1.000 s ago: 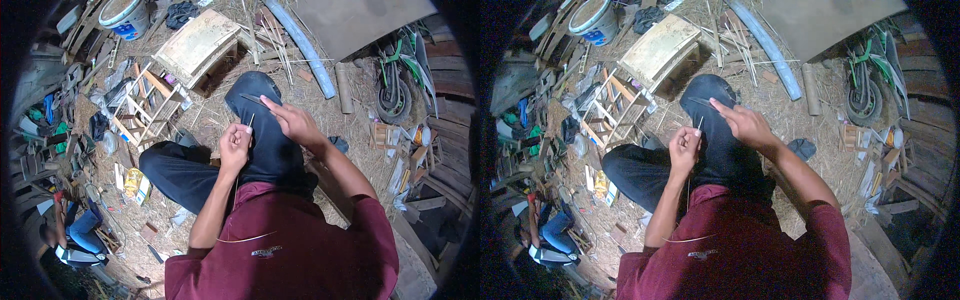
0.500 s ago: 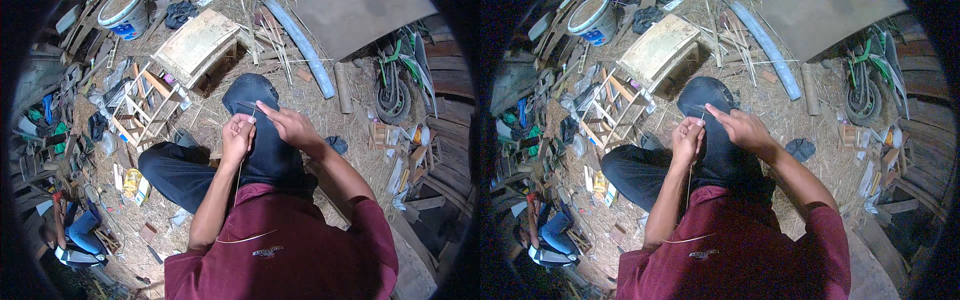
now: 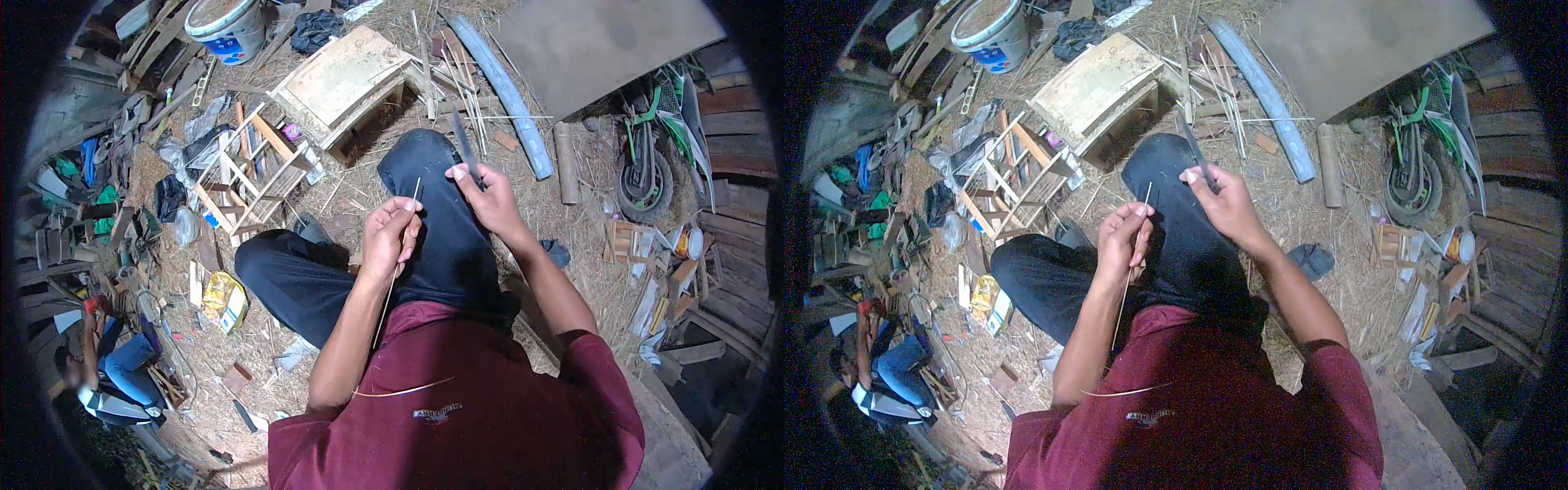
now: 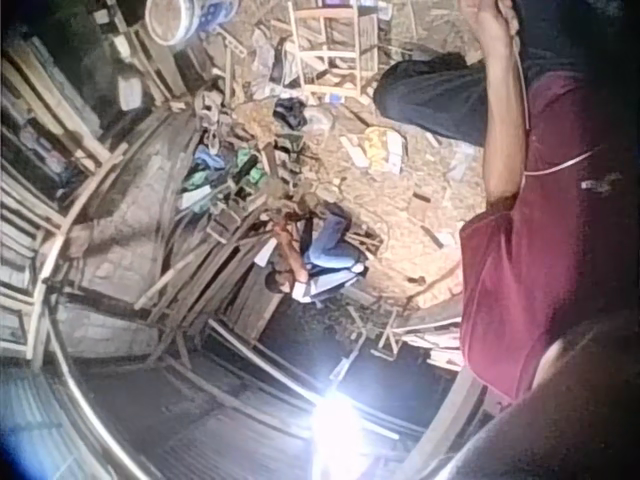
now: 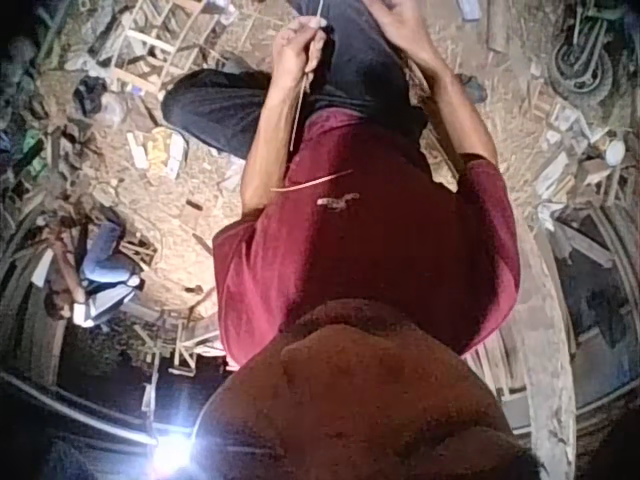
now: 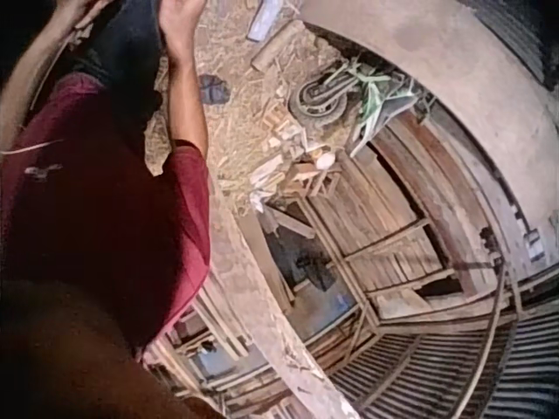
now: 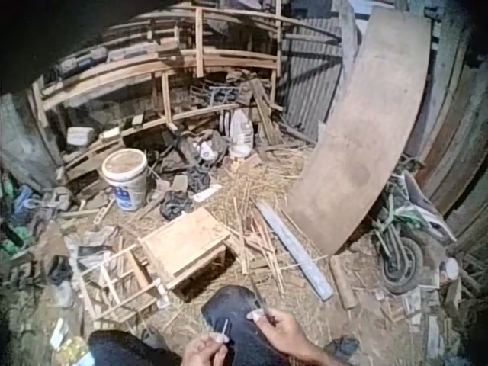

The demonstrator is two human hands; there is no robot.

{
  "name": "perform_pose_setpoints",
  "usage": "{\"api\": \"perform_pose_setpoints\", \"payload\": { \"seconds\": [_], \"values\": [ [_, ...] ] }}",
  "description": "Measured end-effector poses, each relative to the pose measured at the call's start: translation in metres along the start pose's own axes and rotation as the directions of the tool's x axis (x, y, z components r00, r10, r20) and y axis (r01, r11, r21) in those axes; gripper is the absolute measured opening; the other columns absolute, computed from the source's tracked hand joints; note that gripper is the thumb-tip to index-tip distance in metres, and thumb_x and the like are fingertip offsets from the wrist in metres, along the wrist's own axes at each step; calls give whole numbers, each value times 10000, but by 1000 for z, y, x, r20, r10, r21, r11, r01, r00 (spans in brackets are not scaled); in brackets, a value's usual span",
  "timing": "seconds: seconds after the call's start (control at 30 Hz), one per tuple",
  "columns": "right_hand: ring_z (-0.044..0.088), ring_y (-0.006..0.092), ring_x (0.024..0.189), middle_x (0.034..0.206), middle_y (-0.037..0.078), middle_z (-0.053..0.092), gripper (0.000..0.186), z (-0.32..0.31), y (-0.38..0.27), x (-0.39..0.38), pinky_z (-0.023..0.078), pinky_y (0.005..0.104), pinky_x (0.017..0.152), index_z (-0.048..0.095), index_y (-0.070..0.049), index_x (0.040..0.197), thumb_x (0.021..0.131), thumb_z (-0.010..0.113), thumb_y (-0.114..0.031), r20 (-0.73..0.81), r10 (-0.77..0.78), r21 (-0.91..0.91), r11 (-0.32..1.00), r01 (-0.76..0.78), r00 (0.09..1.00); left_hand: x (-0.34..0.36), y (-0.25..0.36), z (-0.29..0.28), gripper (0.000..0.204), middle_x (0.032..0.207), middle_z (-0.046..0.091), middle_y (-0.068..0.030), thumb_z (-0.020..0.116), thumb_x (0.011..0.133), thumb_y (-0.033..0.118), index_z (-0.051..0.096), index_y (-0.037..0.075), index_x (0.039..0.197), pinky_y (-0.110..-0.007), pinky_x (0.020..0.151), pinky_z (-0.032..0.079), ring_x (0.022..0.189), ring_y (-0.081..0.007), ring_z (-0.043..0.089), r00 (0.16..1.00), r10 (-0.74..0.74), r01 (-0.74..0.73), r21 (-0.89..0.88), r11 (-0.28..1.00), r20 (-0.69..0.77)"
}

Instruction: The person shaves a thin strip of wood using a knife. The person repeatedly runs the blade along the length of the strip to thin or sharpen it, and later uses the knife to trim edges on a small wooden frame.

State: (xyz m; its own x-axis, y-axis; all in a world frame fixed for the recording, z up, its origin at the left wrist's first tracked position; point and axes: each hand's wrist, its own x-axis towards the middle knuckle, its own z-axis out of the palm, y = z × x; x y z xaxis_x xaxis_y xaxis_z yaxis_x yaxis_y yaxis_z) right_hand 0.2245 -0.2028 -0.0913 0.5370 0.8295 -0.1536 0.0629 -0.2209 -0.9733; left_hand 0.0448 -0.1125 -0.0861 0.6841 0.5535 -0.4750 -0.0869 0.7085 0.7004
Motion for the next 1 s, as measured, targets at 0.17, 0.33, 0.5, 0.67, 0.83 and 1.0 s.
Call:
{"api": "perform_pose_setpoints", "payload": {
  "seconds": [0.17,0.33,0.5,0.67,0.83,1.0],
  "values": [
    [664,195,853,995,115,697,293,4,-9,9,511,304,802,601,11,1213,977,560,-160,-3,-360,-283,895,344,933,1,6,2,201,624,540,-31,548,977,185,587,-12,981,-207,328,232,351,-56,361,999,6,-4,48,999,-34],
    [627,368,685,848,156,583,508,-1,-23,-7,528,436,591,493,-289,1404,925,557,-131,337,-336,-578,663,476,879,26,2,5,161,616,573,-25,557,971,143,608,-5,934,-223,360,288,384,-58,416,994,89,-73,229,971,-61],
    [648,342,740,848,145,632,403,-8,-1,2,533,385,700,575,-160,1338,936,567,-128,190,-111,-839,497,220,975,27,-3,7,147,596,551,9,566,960,149,605,17,912,-207,354,281,386,-46,393,995,84,-56,392,918,-55],
    [574,121,630,766,83,677,264,9,14,18,456,295,570,698,5,1042,926,652,-228,-40,-181,-230,959,167,983,24,-2,11,160,621,567,-9,583,972,175,610,26,919,-222,375,331,402,-59,437,997,72,-80,367,927,35],
    [514,57,607,723,-9,649,262,10,16,51,408,247,543,709,-28,848,928,674,-275,-78,-57,28,998,59,995,7,7,2,187,643,573,-6,589,978,207,625,25,961,-209,391,341,432,-54,459,997,50,-69,388,919,60],
    [539,68,617,707,-2,641,241,-34,25,94,417,245,565,707,-27,881,926,673,-262,-276,-45,-88,996,21,960,-19,2,-35,194,673,594,1,584,977,200,650,18,963,-202,419,362,468,-44,478,999,-16,-12,527,850,50]
  ]
}}
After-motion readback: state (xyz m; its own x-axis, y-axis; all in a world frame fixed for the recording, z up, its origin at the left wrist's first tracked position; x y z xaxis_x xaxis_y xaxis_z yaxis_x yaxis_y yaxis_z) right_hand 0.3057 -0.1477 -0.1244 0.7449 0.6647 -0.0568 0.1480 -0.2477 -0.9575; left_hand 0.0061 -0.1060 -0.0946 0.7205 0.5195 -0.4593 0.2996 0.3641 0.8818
